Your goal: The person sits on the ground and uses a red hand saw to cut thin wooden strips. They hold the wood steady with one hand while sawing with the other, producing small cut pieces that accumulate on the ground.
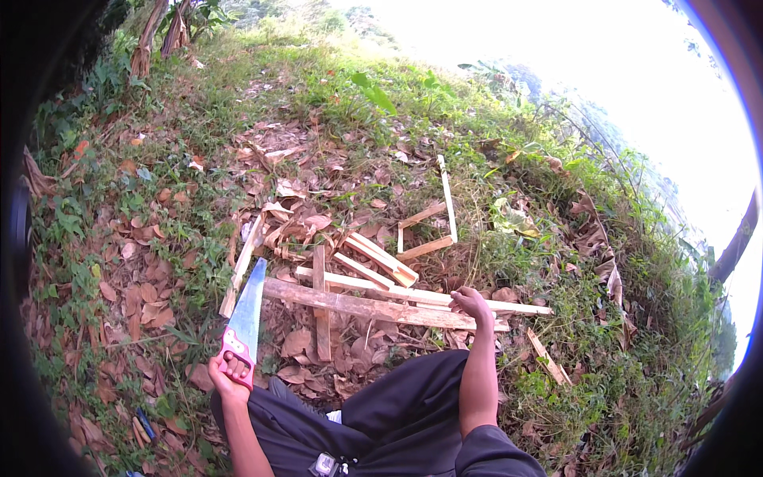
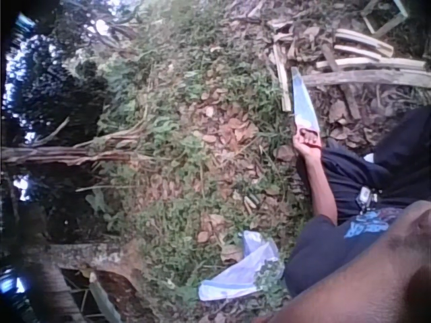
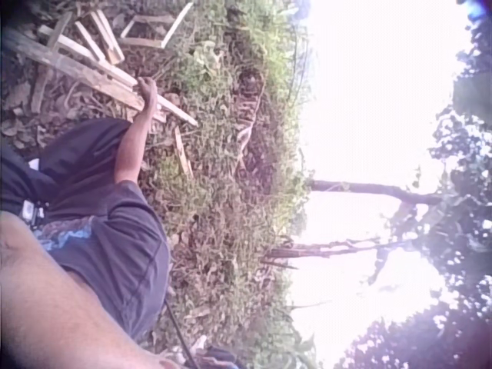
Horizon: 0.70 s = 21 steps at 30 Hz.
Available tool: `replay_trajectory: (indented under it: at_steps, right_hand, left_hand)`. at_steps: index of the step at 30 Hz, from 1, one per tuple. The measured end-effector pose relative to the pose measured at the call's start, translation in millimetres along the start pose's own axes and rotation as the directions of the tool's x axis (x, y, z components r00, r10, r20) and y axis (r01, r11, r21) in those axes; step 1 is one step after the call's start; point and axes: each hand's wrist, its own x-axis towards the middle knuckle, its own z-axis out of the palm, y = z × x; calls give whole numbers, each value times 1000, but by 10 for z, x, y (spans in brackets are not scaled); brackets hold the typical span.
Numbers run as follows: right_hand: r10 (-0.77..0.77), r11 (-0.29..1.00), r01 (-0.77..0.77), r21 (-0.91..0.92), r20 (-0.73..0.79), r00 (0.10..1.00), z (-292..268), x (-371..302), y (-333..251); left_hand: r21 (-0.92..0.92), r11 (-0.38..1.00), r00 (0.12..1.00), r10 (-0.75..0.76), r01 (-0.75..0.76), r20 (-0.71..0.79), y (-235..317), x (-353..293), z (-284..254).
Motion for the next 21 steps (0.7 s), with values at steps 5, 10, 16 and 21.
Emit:
replay_trajectory:
  at_steps: [5,10,16,21]
  right_hand:
    - [28,997,-27,-70,2,1000,20,-15,-8]
    - [52,994,-49,-94,30,998,34,-20,-63]
    - [54,995,-48,-82,68,996,48,-38,-84]
    - [63,995,-57,-84,75,995,31,-5,-45]
  left_hand:
    - [-4,1000,1000,-2,2,-9,9,11,-12]
    - [-6,1000,1000,-5,5,-8,0,7,-17]
    - [25,1000,1000,-8,9,-23,11,-7,-9]
    - [23,1000,999,-2,3,-37,-7,-10,13]
